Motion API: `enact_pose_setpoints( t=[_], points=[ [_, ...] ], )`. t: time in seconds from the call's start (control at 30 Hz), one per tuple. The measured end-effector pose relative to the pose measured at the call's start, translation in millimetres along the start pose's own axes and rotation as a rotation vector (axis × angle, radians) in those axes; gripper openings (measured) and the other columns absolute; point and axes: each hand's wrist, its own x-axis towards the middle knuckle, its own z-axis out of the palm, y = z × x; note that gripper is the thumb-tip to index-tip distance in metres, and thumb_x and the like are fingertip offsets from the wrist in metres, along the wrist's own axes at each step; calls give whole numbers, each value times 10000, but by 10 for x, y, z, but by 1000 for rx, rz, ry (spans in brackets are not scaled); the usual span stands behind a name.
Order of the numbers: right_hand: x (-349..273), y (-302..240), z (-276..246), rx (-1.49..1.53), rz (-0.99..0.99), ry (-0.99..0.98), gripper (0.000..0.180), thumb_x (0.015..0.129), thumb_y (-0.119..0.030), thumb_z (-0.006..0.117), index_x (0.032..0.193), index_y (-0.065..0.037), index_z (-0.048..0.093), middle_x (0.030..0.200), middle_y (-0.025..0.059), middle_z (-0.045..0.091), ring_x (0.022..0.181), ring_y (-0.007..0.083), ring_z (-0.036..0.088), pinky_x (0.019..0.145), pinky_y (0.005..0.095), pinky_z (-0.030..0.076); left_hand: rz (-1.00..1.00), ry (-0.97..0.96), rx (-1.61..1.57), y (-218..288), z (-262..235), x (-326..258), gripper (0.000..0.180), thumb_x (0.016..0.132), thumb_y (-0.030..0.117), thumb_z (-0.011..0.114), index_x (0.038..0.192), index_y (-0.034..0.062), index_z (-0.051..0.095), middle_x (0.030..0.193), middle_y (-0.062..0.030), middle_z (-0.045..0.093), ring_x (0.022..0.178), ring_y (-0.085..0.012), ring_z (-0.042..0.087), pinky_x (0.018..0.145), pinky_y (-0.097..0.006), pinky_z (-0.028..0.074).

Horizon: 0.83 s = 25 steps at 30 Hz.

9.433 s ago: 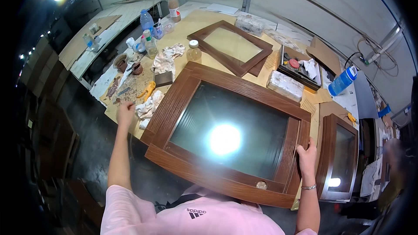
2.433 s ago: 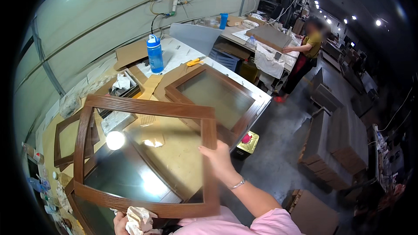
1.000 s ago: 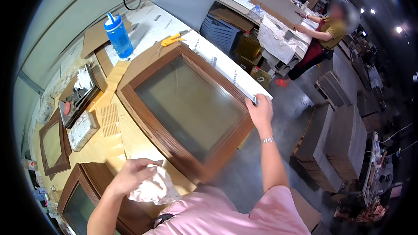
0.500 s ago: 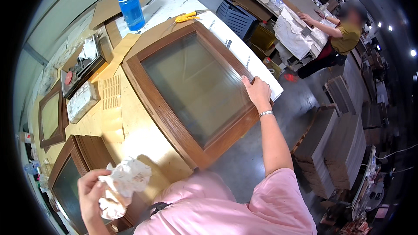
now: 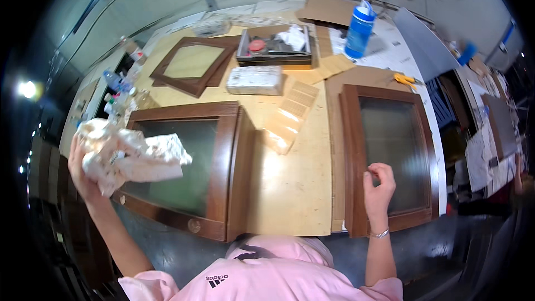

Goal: The person cleans wooden glass door frames using a cloth and liquid, removes debris from the glass with a small tool, and applies a sticker to the glass pane.

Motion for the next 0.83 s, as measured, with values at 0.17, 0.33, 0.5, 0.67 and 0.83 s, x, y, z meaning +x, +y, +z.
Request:
enact_pose_setpoints(
  t=[0.17, 0.33, 0.5, 0.67, 0.83],
  points=[
    [-532, -848, 886, 147, -116, -365, 252, 781, -42, 728, 1012, 18, 647, 1042, 146, 637, 931, 296, 647, 825, 374, 531, -115, -502, 471, -878, 468, -220, 496, 880, 261, 638, 1334, 74, 576, 1286, -124, 605, 1124, -286, 598, 996, -401, 483],
    [-924, -1555, 1509, 26, -138, -533, 503, 813, -164, 746, 1236, 55, 584, 1194, 203, 616, 952, 323, 643, 820, 387, 526, 418, -655, 1101, -1450, 112, -273, 376, 811, 82, 695, 1182, 133, 659, 1270, -171, 597, 1165, -360, 578, 944, -422, 484],
    [-1025, -2010, 1969, -250, -145, -380, 665, 803, -245, 756, 1324, 69, 487, 1254, 253, 569, 1159, 403, 565, 1002, 442, 459, 215, -352, 655, -1373, -435, 161, 359, 768, -86, 603, 1106, 14, 670, 1104, -175, 663, 993, -359, 673, 864, -395, 552],
    [-1119, -2205, 2285, -406, -84, -319, 630, 821, -162, 680, 1359, 69, 447, 1285, 262, 539, 1205, 423, 530, 1025, 460, 446, 525, -788, 498, -1232, -341, -209, 481, 730, 78, 657, 1201, 176, 675, 1140, -153, 653, 959, -335, 670, 764, -423, 583],
    [-1271, -1983, 2519, -498, -155, -283, 704, 840, -198, 669, 1442, 32, 386, 1383, 231, 497, 1258, 434, 501, 1057, 484, 427, 249, -1035, 213, -1228, -976, -116, 610, 835, 413, 748, 1391, 238, 571, 1540, -195, 391, 1210, -430, 561, 905, -509, 546]
  ],
)
